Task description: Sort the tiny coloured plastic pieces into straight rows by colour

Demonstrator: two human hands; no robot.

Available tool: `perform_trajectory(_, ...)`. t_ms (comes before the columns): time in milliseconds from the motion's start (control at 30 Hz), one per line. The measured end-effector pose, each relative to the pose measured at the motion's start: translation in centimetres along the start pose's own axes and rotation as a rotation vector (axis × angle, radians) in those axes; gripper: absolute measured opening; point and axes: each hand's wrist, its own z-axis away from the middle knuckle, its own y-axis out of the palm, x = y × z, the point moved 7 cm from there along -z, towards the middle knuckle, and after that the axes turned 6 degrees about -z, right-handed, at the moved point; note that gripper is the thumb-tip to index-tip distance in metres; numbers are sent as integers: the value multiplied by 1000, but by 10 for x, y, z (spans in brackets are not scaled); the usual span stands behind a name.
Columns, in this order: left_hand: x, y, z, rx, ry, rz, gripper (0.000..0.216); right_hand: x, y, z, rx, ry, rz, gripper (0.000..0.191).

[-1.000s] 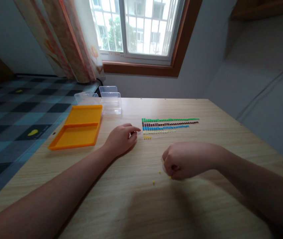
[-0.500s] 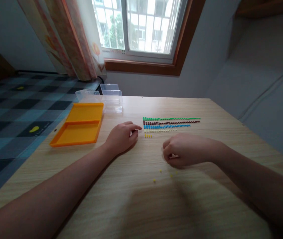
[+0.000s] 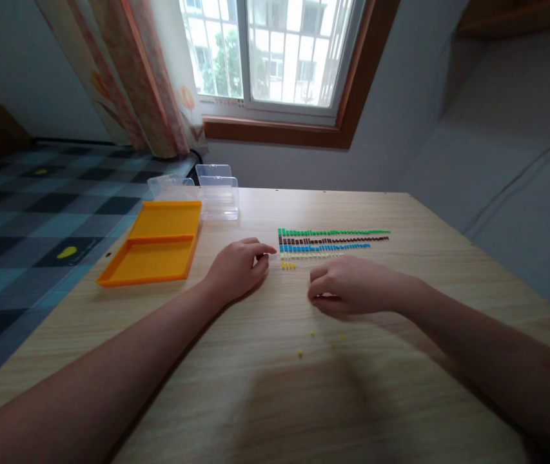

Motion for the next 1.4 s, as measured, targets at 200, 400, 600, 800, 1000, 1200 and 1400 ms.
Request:
perform_trajectory(200,1,1,0,5,5,5,28,-13,-8,1,-44,25,-104,17)
perform_trajectory(400,1,1,0,10,8,1,27,-12,-2,0,-23,23,-164,21)
perform_trajectory(600,1,2,0,8,3,2,28,-10,3,-2,-36,22,-180,21)
perform_trajectory(800,2,3,0,13,-10,6,28,-22,4,-7,-160,112,-150,17)
perform_trajectory(1000,2,4,0,23,-25,15,29,-51,3,-16,-398,385,-211,16)
perform_trajectory(1200,2,4,-1,30,-35,6,28,-61,5,-22,-452,468,-252,16)
perform_trajectory(1400,3,5,1,33,-28,-11,29,-65,8,-23,-456,475,-305,16)
